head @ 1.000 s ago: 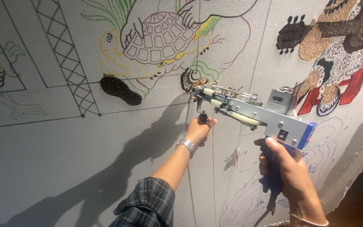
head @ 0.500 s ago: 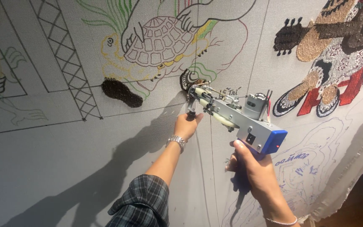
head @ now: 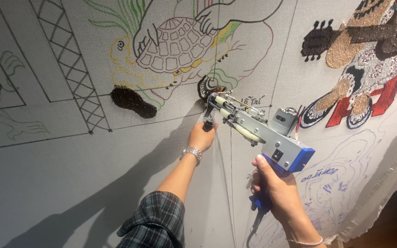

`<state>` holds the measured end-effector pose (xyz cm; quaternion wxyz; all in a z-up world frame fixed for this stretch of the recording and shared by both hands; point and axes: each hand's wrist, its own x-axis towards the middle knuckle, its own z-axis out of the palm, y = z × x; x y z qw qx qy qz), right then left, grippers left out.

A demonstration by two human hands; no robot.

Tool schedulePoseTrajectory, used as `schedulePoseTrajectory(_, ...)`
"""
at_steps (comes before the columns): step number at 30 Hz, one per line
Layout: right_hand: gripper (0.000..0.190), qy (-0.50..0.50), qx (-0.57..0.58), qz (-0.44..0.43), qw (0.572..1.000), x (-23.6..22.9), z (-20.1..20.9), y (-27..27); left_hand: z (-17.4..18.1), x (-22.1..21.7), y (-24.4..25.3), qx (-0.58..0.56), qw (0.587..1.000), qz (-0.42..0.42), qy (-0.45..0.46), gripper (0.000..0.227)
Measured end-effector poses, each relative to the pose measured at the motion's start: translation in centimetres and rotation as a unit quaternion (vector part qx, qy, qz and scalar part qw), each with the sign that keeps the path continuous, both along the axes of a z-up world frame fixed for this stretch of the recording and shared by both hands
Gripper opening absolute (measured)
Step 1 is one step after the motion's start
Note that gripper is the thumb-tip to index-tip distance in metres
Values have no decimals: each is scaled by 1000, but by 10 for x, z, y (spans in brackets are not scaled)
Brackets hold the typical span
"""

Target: The person uses a tufting gun to apply yarn to a canvas, following a sketched design. They periodically stop to pull out loose yarn strands by hand and then resume tufting with the gun.

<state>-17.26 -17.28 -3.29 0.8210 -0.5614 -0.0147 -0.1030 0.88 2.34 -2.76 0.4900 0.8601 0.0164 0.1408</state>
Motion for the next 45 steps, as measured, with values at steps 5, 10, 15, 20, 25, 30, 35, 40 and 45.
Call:
schedulePoseTrajectory(5,36,6,1,4,1000,0,4,1,3,1,0,-14,1000,-1,-15,36)
schedulePoseTrajectory(10,35,7,-9,-6,1000,4,3,-1,5,5,-1,5,1000,-1,-7,43)
schedulePoseTrajectory(15,35,14,-10,-14,1000,2,6,-2,8,0,-3,-4,1000,-1,23,44)
schedulePoseTrajectory(20,36,10,-18,-14,1000,4,3,-5,5,6,-5,-5,1000,10,9,40)
schedulePoseTrajectory(25,39,6,-5,10,1000,2,3,-16,-11,21,-10,10,1000,1,-6,47)
schedulePoseTrajectory(30,38,23,13,26,999,5,-10,-50,-8,7,-29,-134,979,-153,3,52)
schedulePoseTrajectory(35,45,34,6,27,999,-10,-7,-87,-2,-16,-43,-185,950,-247,52,64)
schedulePoseTrajectory(40,51,37,4,22,999,-23,-8,-107,-7,-22,-54,-188,935,-295,66,51)
schedulePoseTrajectory(45,53,1,24,50,998,-29,-8,-113,-2,-29,-59,-188,928,-319,41,38)
